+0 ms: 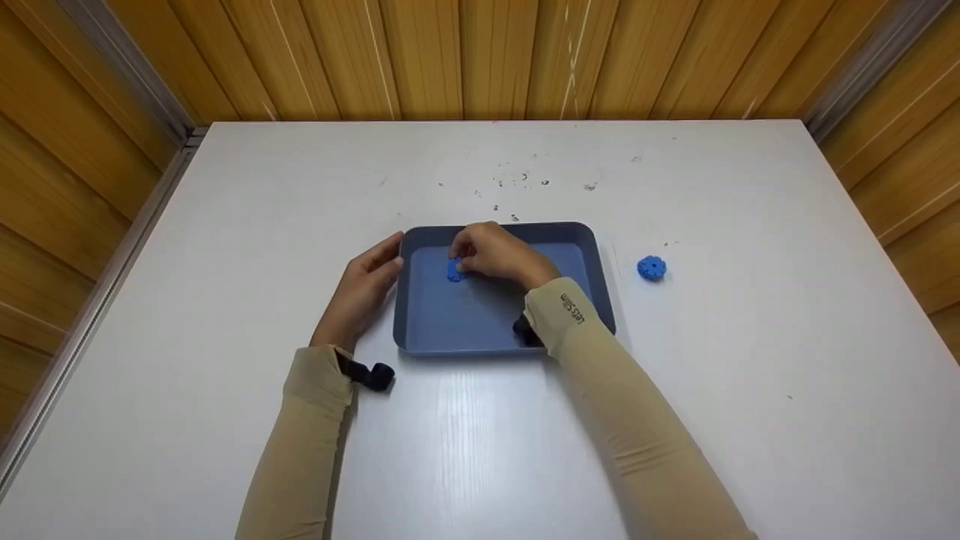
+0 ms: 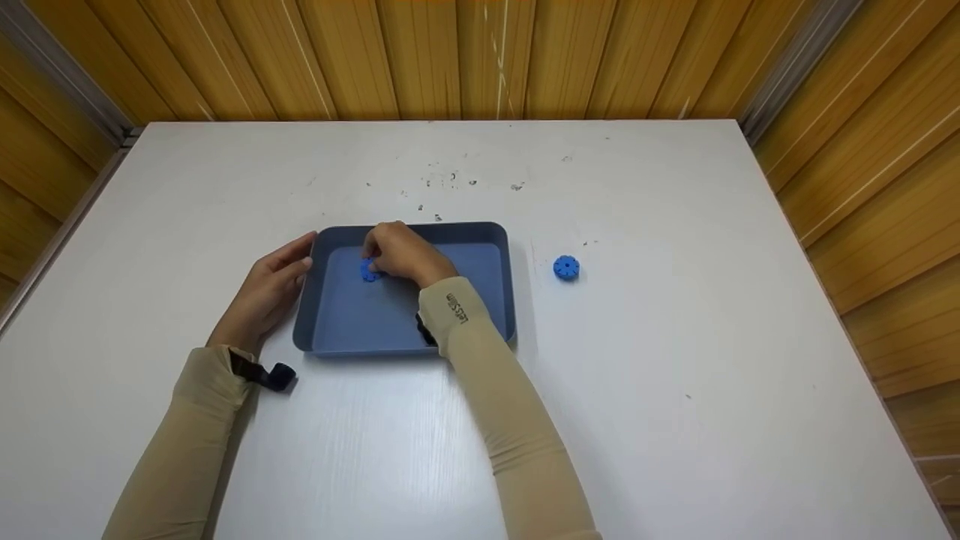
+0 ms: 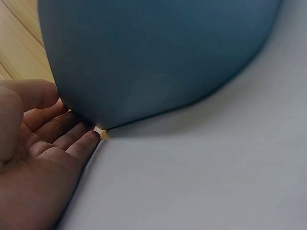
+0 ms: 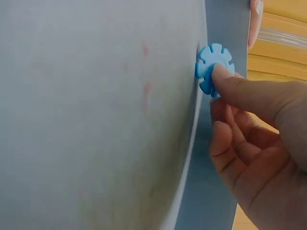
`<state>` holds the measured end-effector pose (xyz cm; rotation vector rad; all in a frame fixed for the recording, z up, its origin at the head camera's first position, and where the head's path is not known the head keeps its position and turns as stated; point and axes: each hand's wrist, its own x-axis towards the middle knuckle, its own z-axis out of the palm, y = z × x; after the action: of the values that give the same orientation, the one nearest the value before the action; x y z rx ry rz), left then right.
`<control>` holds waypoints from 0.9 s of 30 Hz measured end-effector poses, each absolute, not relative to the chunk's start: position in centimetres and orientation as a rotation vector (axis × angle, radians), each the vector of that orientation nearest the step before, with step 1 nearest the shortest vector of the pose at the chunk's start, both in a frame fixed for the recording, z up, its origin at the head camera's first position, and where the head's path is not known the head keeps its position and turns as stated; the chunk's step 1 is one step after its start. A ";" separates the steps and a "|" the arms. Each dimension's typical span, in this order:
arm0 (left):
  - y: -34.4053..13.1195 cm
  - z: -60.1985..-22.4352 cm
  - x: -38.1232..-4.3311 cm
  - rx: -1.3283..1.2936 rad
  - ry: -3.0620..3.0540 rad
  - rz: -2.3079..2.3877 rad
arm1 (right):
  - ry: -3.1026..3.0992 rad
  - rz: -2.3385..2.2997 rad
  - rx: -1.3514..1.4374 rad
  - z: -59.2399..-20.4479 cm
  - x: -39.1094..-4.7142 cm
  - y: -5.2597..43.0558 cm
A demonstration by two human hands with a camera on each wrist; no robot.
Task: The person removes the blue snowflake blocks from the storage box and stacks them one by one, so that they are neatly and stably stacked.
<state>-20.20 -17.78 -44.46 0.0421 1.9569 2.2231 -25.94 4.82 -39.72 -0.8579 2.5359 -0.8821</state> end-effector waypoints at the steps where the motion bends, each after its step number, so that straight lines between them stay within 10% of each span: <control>1: -17.8 -44.5 -20.2 0.044 1.962 2.220 | 2.534 -0.888 -0.852 -39.7 -25.9 5.0; 27: -17.8 -44.7 -20.4 0.005 1.995 2.175 | 2.612 -0.972 -0.684 -36.7 -25.5 12.3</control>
<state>-20.41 -17.82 -44.71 0.0047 1.9945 2.1748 -25.48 12.28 -36.71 -0.6838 2.6124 -0.9724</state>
